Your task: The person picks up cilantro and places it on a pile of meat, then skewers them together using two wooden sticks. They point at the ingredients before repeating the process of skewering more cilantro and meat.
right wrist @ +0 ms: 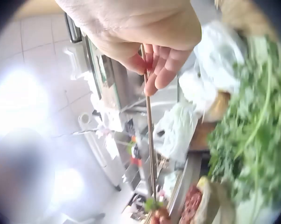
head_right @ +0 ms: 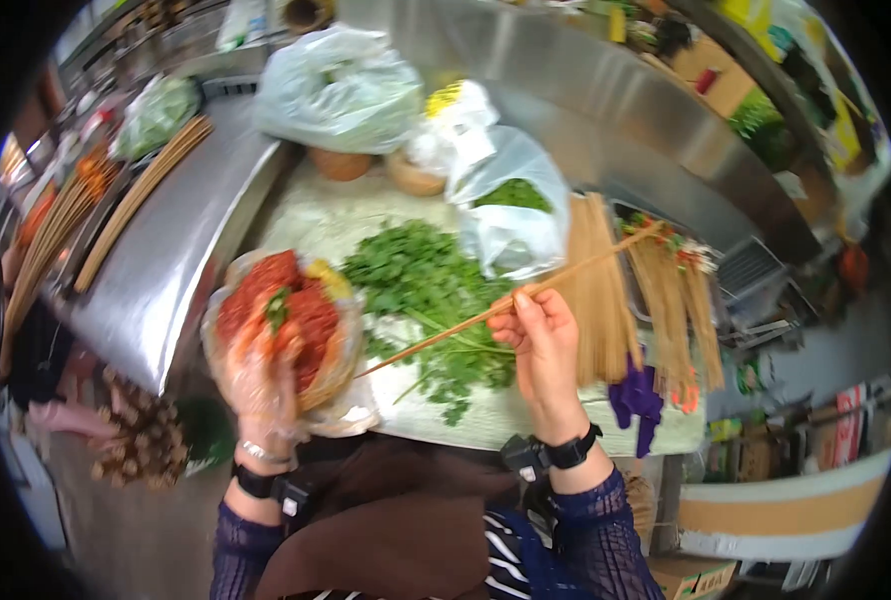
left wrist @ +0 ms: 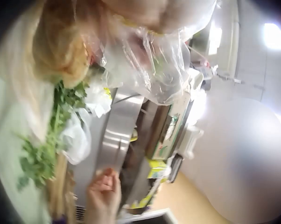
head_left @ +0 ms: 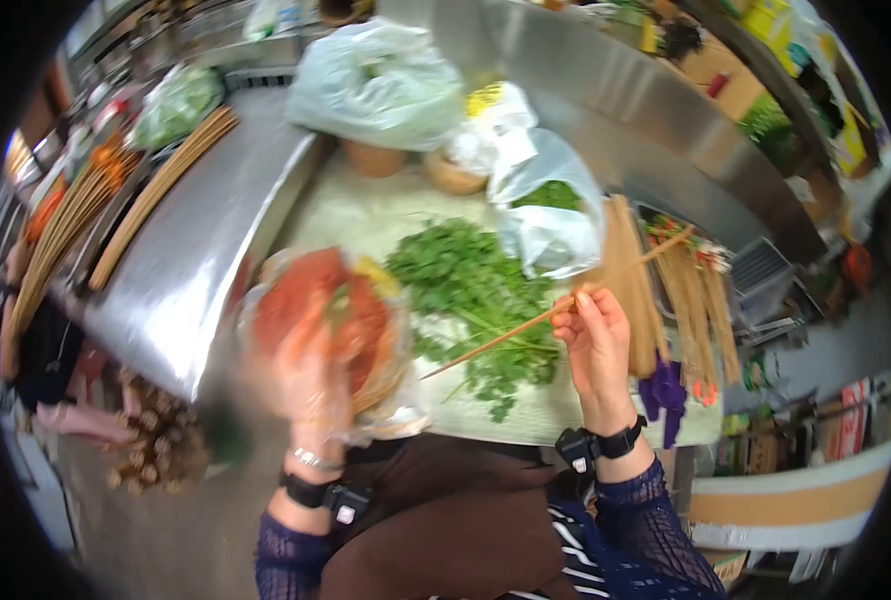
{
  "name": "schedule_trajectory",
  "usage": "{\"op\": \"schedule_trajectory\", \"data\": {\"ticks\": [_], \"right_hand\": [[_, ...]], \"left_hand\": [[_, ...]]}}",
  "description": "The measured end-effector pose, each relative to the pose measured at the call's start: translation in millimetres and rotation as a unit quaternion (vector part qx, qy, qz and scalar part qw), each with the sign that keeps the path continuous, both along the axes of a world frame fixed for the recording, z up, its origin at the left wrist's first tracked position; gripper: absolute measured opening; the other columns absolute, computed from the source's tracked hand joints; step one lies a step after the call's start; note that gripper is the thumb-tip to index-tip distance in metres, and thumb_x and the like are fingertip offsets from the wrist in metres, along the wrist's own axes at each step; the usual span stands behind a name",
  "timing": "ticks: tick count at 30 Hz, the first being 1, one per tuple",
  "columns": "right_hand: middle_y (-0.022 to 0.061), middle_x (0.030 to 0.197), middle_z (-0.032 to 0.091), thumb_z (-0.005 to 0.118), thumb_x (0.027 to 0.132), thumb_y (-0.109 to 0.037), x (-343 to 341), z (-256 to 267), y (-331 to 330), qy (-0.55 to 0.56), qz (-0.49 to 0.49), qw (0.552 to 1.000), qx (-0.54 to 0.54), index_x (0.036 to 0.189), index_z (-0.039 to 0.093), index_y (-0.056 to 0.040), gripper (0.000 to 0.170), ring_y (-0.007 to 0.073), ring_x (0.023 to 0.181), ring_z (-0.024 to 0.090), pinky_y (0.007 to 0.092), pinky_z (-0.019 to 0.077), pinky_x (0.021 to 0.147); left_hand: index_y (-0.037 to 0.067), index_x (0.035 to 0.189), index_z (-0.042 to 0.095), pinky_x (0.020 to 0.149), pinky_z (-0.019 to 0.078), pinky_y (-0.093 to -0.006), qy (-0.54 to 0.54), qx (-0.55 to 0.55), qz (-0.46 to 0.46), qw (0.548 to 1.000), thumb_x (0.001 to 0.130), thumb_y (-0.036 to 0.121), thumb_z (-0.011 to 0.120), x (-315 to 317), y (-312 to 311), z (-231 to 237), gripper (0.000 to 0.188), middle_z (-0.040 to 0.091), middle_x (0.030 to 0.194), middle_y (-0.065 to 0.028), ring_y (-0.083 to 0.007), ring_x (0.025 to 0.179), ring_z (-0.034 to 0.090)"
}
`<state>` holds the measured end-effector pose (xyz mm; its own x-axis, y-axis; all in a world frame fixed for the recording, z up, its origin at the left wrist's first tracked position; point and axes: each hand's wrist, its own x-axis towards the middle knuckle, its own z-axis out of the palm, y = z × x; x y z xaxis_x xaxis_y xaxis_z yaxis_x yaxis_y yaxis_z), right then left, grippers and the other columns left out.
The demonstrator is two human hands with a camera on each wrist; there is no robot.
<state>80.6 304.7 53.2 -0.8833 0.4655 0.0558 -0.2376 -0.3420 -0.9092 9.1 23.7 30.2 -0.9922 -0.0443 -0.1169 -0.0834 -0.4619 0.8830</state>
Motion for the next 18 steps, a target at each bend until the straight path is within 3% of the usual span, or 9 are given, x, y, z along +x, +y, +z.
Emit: {"op": "schedule_trajectory", "data": {"ticks": [3, 4, 7, 11, 14, 15, 18], "right_hand": [[0.0096, 0.089, 0.065, 0.055, 0.093, -0.012, -4.6, -10.7, -57.7, 0.021, 0.026, 0.999, -0.01, 0.101, 0.054, -0.0034, 0.012, 0.0155, 0.073, 0.066, 0.0241, 0.0535, 0.062], [0.0097, 0.09, 0.065, 0.055, 0.093, -0.011, -4.5, -14.2, -71.9, 0.026, 0.042, 0.999, -0.01, 0.102, 0.054, -0.0032, 0.012, 0.0157, 0.074, 0.066, 0.0245, 0.0534, 0.063], [0.0101, 0.091, 0.064, 0.055, 0.093, -0.01, 0.0, -17.2, -96.4, 0.034, 0.07, 0.997, -0.011, 0.104, 0.054, -0.0019, 0.014, 0.0165, 0.075, 0.065, 0.0265, 0.0532, 0.067], [0.0092, 0.091, 0.061, 0.055, 0.092, -0.014, 5.4, -15.6, -100.5, 0.047, 0.169, 0.984, -0.044, 0.102, 0.057, -0.0004, 0.017, 0.0162, 0.076, 0.063, 0.027, 0.0528, 0.068], [0.0091, 0.091, 0.061, 0.053, 0.093, -0.015, 7.3, -8.5, -98.2, -0.011, 0.293, 0.956, -0.02, 0.101, 0.057, 0.0008, 0.018, 0.0169, 0.077, 0.063, 0.0284, 0.0529, 0.068], [0.0097, 0.089, 0.062, 0.051, 0.094, -0.016, 7.9, -5.1, -101.4, -0.025, 0.293, 0.955, 0.031, 0.1, 0.058, 0.0015, 0.02, 0.0178, 0.077, 0.064, 0.0294, 0.0529, 0.07], [0.011, 0.086, 0.063, 0.048, 0.096, -0.018, 6.9, 9.9, -91.9, -0.003, 0.238, 0.97, 0.059, 0.1, 0.057, 0.0021, 0.023, 0.0191, 0.075, 0.065, 0.0296, 0.0531, 0.07]], "left_hand": [[-0.002, 0.113, 0.057, 0.087, 0.0499, -0.0384, 0.049, 0.171, -0.022, 0.984, 0.09, 0.011, 0.058, -4.1, -4.2, -22.9, 0.026, 0.058, 0.118, -0.0156, -0.0281, 0.103, 0.059], [-0.004, 0.118, 0.052, 0.078, 0.0571, -0.0336, 0.041, 0.257, -0.038, 0.965, 0.09, 0.002, 0.056, 3.6, 3.2, -13.9, 0.029, 0.058, 0.117, -0.0147, -0.0236, 0.098, 0.063], [-0.004, 0.121, 0.052, 0.076, 0.057, -0.0322, 0.037, 0.24, -0.048, 0.969, 0.09, 0.003, 0.057, 6.3, 2.8, -7.3, 0.031, 0.059, 0.115, -0.0151, -0.0241, 0.09, 0.064], [-0.004, 0.117, 0.056, 0.08, 0.0555, -0.0321, 0.016, 0.139, -0.058, 0.988, 0.089, -0.001, 0.057, 7.1, -1.2, -7.6, 0.029, 0.062, 0.112, -0.0134, -0.0216, 0.093, 0.064], [-0.005, 0.111, 0.061, 0.085, 0.0521, -0.0304, 0.08, -0.054, -0.032, 0.995, 0.087, -0.003, 0.058, 1.9, -2.5, -23.6, 0.024, 0.063, 0.111, -0.0115, -0.0177, 0.098, 0.061], [-0.005, 0.107, 0.064, 0.09, 0.0487, -0.0289, 0.085, -0.026, -0.036, 0.995, 0.085, -0.004, 0.06, 2.7, -2.7, -24.7, 0.022, 0.063, 0.112, -0.0105, -0.0154, 0.101, 0.058], [-0.006, 0.109, 0.062, 0.088, 0.0513, -0.0321, 0.118, -0.041, -0.033, 0.992, 0.083, -0.006, 0.059, 3.1, -5.0, -26.6, 0.026, 0.063, 0.111, -0.0135, -0.0195, 0.099, 0.062]]}}
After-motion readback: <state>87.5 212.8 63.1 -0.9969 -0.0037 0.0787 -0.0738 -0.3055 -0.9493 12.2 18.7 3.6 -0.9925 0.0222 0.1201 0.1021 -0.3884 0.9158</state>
